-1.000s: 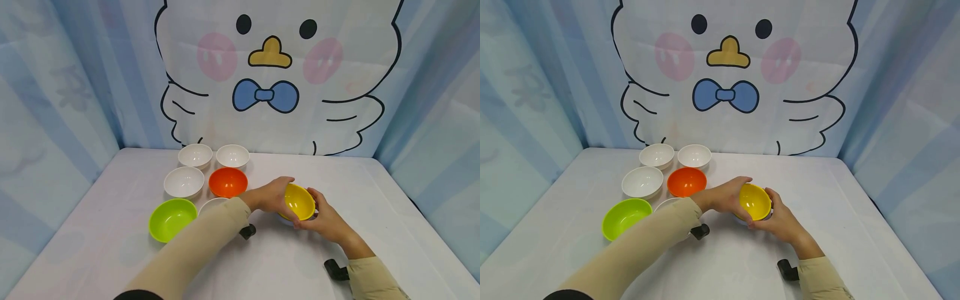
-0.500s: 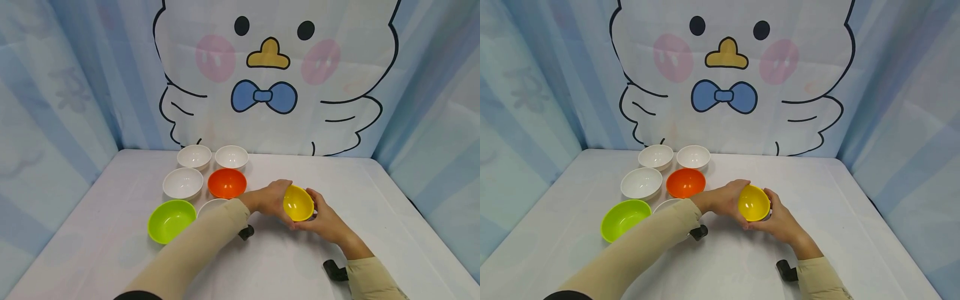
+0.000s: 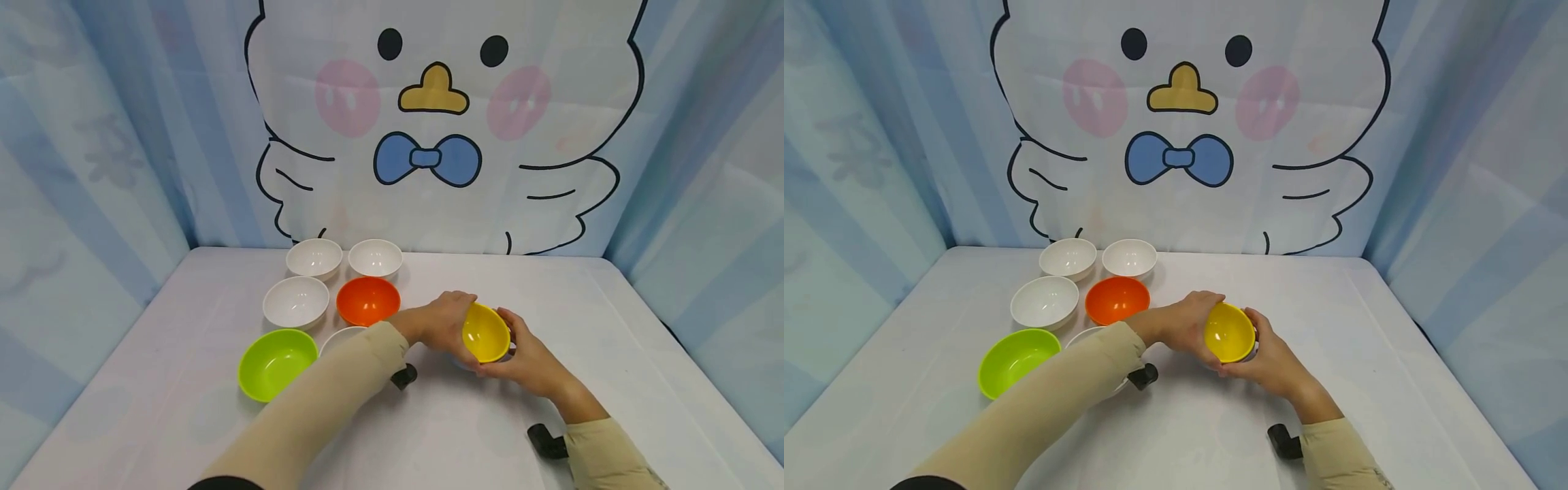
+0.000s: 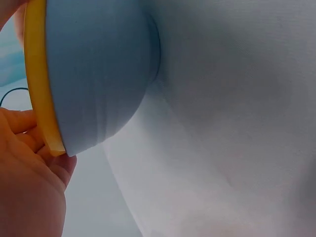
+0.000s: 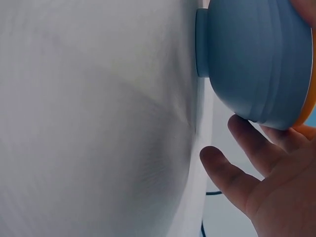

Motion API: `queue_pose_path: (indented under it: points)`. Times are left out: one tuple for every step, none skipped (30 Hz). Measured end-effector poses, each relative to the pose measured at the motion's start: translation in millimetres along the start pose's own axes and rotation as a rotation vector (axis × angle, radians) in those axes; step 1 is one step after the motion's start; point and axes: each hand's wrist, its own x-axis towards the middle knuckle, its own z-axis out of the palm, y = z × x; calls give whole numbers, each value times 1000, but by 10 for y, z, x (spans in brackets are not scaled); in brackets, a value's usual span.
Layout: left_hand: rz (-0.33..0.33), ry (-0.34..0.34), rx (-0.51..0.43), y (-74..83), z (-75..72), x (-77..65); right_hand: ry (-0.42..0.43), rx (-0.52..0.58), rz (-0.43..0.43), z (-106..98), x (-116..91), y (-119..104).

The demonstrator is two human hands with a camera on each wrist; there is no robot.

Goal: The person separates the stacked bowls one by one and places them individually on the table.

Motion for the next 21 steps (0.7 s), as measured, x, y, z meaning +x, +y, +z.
queue_pose_path:
  points:
    - [2,-2,19,4,-4,0,-1,-3,2,-1,2,-1]
    - [2,-4,35,11,-9,-1,-3,-6,4,-2,3,0]
    - [3,-7,49,17,-14,-3,-3,-8,6,-2,4,1]
    - [2,-10,61,25,-19,-6,-2,-11,6,-3,5,3]
    - [4,-11,72,32,-24,-10,2,-16,6,-2,5,7]
    - [7,-13,83,41,-31,-13,5,-18,7,-2,5,12]
    - [9,-13,94,48,-39,-14,8,-18,9,-2,5,16]
    - [10,-14,105,58,-48,-16,10,-18,9,-4,6,20]
    - [12,-14,111,65,-58,-17,13,-19,11,-5,7,22]
    - [10,-13,112,71,-68,-18,14,-21,13,-7,8,23]
    - [5,-14,109,77,-77,-19,15,-23,16,-9,10,24]
    - [-2,-16,103,81,-86,-22,16,-24,18,-12,12,23]
    - [-9,-18,93,83,-92,-23,16,-27,21,-16,13,22]
    - [-14,-19,80,79,-94,-23,16,-31,21,-17,14,22]
    - [-18,-20,63,73,-93,-23,16,-35,23,-17,15,21]
    - [-21,-19,46,66,-89,-24,17,-37,23,-16,16,21]
    - [-23,-19,30,56,-82,-22,18,-39,23,-13,16,23]
    - [-25,-19,15,44,-74,-18,18,-39,24,-10,15,25]
    - [-28,-17,0,34,-64,-15,19,-39,23,-7,15,27]
    - [-31,-14,-14,24,-53,-13,20,-40,22,-3,14,31]
    - [-37,-12,-27,19,-45,-15,21,-43,17,1,13,35]
